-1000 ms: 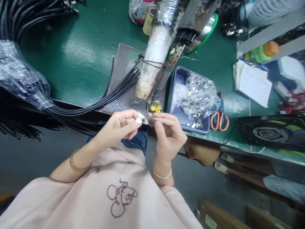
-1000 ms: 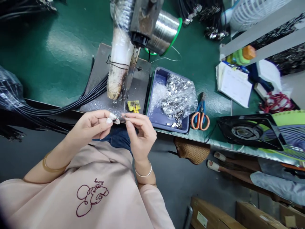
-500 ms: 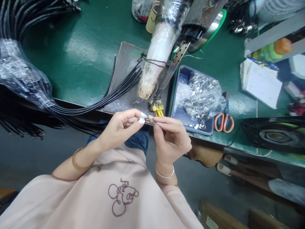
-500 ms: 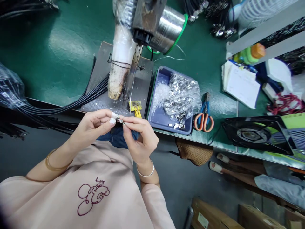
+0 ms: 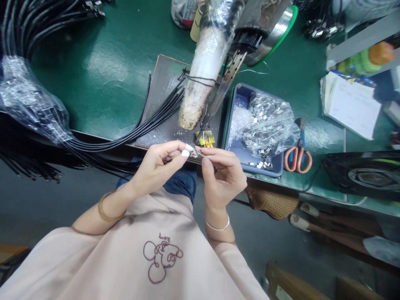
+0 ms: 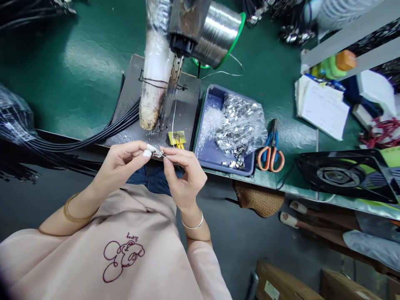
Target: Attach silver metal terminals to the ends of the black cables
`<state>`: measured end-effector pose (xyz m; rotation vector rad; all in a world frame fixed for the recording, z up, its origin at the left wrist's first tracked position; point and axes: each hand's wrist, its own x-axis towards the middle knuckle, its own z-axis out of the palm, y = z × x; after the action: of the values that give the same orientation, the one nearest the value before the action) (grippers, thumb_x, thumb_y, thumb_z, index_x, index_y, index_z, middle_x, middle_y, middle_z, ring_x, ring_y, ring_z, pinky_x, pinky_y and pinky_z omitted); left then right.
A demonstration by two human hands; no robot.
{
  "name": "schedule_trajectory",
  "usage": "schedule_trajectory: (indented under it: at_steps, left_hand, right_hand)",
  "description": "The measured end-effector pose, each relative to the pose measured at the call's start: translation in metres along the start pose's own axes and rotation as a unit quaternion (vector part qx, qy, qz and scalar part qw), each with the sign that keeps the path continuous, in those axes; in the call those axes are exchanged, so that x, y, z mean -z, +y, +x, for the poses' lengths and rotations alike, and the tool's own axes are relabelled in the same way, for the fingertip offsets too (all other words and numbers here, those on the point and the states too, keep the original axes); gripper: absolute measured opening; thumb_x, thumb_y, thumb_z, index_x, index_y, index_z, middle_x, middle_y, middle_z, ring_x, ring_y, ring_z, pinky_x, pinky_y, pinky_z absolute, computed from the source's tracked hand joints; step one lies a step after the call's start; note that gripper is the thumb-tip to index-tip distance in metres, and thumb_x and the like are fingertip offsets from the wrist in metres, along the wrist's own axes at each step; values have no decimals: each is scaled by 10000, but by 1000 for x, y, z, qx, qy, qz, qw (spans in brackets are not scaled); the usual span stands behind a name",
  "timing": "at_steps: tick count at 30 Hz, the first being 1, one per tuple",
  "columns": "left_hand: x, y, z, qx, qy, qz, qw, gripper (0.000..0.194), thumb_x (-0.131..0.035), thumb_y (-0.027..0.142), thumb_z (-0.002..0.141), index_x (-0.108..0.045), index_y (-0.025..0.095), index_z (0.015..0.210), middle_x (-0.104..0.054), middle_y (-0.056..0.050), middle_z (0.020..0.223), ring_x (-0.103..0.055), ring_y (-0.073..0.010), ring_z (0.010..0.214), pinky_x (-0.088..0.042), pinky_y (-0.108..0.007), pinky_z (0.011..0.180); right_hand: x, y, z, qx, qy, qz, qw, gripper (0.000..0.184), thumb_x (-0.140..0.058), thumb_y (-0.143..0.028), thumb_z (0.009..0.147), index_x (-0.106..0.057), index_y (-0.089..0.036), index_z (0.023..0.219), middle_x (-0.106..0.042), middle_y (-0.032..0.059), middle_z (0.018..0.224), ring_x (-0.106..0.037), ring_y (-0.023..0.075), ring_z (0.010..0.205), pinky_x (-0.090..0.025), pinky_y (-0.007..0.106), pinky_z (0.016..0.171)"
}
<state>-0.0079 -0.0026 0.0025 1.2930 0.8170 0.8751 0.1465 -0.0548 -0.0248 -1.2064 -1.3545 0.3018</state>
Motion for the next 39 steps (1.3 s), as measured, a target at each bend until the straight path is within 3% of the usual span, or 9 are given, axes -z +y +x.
schedule_trajectory:
  at_steps: [11, 17, 20, 26, 39]
  left_hand:
    - [-2, 0, 7, -5, 19, 13, 1000, 181, -607, 266, 895, -603, 158, 749, -320, 87, 552, -227, -64, 505, -203, -207, 448]
    - [-3, 1, 12, 1, 30, 12, 999, 168, -611, 255, 870, -660, 141, 757, -385, 66, 560, -267, -64, 512, -215, -199, 449]
    - [-2, 3, 15, 6, 30, 10, 999, 163, -598, 237, 859, -666, 132, 754, -428, 53, 578, -300, -63, 518, -245, -194, 459]
    - [-2, 5, 19, -7, 30, 26, 999, 146, -588, 216, 853, -654, 135, 751, -342, 80, 551, -225, -55, 497, -179, -191, 430]
    - [-2, 11, 20, -9, 42, 26, 999, 113, -604, 204, 814, -661, 146, 737, -349, 84, 534, -211, -53, 486, -184, -187, 415]
  right_hand:
    - [-2, 7, 3, 100, -6, -91, 991, 193, -705, -48, 906, -676, -222, 985, -816, 31, 1004, -795, 162, 912, -665, 306, 795]
    - [-2, 7, 9, 154, -7, -157, 976, 196, -706, -42, 900, -660, -219, 968, -830, 47, 1014, -798, 162, 893, -652, 289, 793]
    - [-2, 7, 11, 144, -9, -150, 978, 189, -702, -50, 904, -659, -222, 967, -827, 43, 1011, -796, 166, 898, -648, 299, 798]
    - [-3, 10, 15, 122, -11, -128, 984, 167, -708, -66, 908, -670, -220, 960, -819, 41, 1016, -788, 174, 913, -642, 324, 810]
    - [-5, 4, 20, 142, -7, -159, 977, 187, -733, -83, 884, -662, -249, 935, -817, 24, 1010, -793, 185, 887, -657, 333, 792]
